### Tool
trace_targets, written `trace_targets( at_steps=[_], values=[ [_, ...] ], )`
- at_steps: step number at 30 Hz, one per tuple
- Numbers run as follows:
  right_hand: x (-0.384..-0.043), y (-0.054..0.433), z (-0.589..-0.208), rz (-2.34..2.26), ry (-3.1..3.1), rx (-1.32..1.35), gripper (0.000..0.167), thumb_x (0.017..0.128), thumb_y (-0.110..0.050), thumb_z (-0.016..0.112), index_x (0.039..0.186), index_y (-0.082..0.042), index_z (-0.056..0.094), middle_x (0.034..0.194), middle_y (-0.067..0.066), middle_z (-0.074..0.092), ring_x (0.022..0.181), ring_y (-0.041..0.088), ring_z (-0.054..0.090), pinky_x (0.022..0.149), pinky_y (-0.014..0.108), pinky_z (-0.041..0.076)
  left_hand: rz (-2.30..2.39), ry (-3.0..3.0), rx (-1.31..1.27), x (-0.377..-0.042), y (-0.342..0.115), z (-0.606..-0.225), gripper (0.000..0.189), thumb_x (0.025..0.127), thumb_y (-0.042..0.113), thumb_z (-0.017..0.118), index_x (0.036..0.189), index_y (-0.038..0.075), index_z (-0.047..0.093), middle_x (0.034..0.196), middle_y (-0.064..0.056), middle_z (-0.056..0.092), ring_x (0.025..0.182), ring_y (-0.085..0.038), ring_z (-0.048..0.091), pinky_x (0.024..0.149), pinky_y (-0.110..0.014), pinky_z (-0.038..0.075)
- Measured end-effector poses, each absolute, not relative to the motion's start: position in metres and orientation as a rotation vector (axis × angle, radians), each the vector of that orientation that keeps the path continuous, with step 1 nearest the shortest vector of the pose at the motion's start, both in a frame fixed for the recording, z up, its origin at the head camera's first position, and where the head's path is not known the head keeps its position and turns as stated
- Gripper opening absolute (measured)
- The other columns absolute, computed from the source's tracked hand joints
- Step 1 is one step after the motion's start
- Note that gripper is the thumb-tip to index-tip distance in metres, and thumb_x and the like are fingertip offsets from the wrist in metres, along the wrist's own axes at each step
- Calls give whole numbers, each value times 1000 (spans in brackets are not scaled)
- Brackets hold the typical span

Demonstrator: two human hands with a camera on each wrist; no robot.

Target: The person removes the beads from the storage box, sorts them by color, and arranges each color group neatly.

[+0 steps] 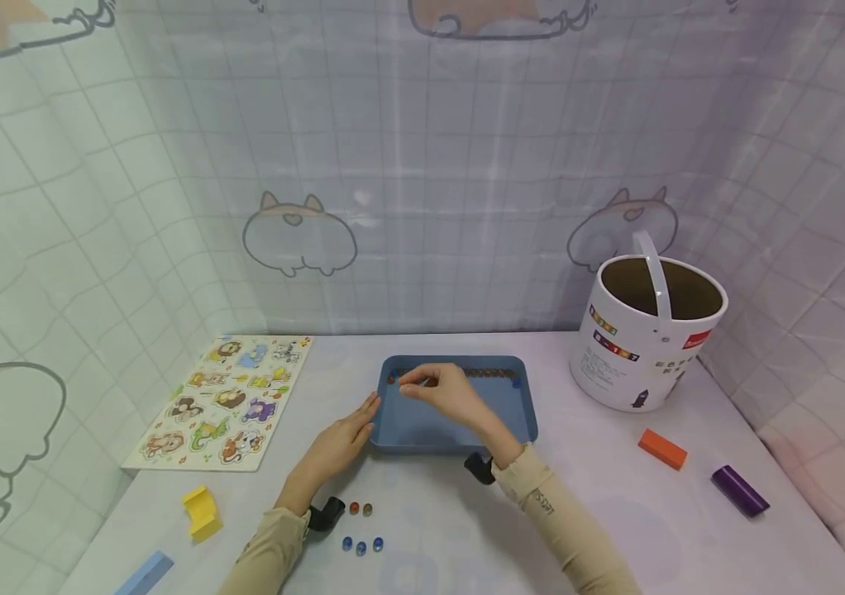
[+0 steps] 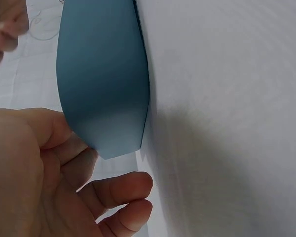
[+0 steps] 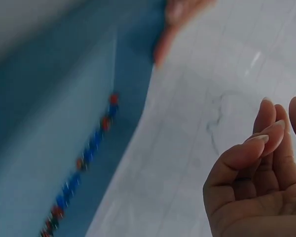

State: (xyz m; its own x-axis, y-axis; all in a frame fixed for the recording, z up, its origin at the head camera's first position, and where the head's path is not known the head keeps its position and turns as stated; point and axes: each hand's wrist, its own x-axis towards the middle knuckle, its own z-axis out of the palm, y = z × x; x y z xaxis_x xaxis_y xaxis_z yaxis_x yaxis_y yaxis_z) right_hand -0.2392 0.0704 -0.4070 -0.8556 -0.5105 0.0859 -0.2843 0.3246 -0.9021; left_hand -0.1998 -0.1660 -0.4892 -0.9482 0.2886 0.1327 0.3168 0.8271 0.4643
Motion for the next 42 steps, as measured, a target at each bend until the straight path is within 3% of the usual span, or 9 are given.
trace_targets(
  at_steps=[3,8,15,22,26,32,42],
  values=[
    [-259,74,-399,-1550,2405,-677,27,93,-27,65,114,-10,71,106,7,71,90,13,65,80,31,56,-754,-2944,-502,-200,-167,-489,49,103,22,46,148,7,38,157,-4,33,135,-29,47,107,-49,44],
    [-289,79,-405,-1532,2443,-612,27,94,-28,64,116,-14,71,103,7,71,85,18,64,72,30,53,-778,-2937,-506,-198,-166,-489,48,103,22,46,148,7,39,157,-6,34,135,-31,47,107,-50,44],
    [-316,82,-431,-1580,2400,-482,35,95,-30,62,122,-9,67,122,12,67,108,40,58,92,53,50,-788,-2951,-495,-197,-165,-490,49,103,23,45,149,9,38,157,-3,33,136,-30,46,109,-48,43],
    [-323,80,-449,-1614,2379,-440,38,97,-21,60,126,3,62,122,24,64,93,40,58,89,56,49,-793,-2950,-498,-197,-163,-491,49,103,24,45,149,10,37,157,-3,32,137,-28,45,109,-47,42],
    [-326,76,-457,-1636,2389,-390,33,96,-17,60,124,1,64,123,23,64,98,38,62,90,52,52,-780,-2940,-498,-197,-163,-490,49,103,24,45,149,10,38,157,-2,33,137,-28,45,109,-47,43],
    [-332,72,-473,-1619,2465,-319,23,94,-18,63,114,-11,72,111,10,71,85,21,63,72,32,53,-774,-2941,-485,-198,-163,-489,49,103,25,45,149,10,38,157,-2,33,138,-27,44,109,-46,42],
    [-332,61,-481,-1543,2547,-226,23,93,-11,64,115,-8,71,117,13,69,98,24,66,77,32,55,-772,-2947,-475,-199,-164,-489,48,103,24,45,149,10,38,157,-2,32,137,-28,45,109,-47,43]
  ],
)
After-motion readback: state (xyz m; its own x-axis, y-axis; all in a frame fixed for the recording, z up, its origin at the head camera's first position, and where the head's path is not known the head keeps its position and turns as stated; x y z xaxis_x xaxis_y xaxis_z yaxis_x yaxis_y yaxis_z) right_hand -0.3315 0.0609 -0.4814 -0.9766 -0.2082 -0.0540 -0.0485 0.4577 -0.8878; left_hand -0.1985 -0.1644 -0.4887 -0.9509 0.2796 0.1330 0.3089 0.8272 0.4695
